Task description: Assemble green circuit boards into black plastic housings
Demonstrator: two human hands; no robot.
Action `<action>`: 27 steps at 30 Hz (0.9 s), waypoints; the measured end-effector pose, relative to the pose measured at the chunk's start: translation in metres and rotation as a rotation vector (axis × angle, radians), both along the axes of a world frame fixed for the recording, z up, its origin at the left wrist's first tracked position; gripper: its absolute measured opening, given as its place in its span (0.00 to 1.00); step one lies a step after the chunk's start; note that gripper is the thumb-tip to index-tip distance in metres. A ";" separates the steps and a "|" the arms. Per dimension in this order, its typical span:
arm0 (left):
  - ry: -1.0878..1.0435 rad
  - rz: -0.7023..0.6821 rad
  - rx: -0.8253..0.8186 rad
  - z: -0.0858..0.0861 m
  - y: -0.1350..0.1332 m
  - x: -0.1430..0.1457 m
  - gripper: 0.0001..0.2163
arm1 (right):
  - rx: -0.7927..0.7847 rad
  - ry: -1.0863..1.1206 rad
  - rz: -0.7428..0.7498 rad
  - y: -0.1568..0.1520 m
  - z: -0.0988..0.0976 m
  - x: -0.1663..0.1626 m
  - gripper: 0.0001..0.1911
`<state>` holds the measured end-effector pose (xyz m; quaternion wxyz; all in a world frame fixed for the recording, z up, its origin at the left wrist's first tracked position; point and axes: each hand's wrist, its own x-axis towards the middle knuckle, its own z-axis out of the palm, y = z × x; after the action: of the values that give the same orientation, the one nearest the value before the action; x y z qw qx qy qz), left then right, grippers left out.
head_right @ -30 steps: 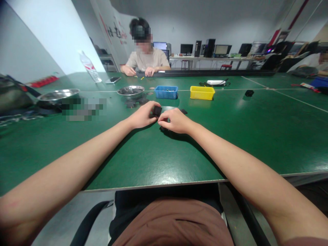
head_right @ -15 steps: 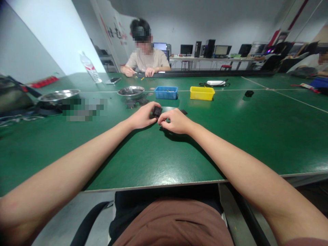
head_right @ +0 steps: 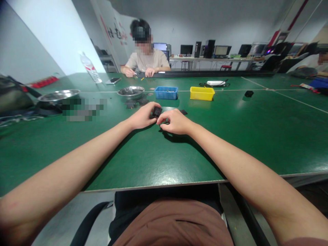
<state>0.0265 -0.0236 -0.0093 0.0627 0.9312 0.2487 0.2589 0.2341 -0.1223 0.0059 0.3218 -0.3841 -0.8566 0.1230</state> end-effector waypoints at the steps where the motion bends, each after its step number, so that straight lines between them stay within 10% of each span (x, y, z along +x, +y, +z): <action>1: -0.002 -0.001 0.001 0.000 0.000 0.000 0.22 | 0.005 0.001 0.003 0.000 0.000 0.000 0.10; 27: 0.005 0.001 0.010 0.000 0.001 0.001 0.21 | 0.128 -0.019 0.049 0.000 -0.001 -0.003 0.06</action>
<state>0.0274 -0.0228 -0.0089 0.0572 0.9320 0.2481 0.2580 0.2312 -0.1220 0.0045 0.3343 -0.3426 -0.8750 0.0722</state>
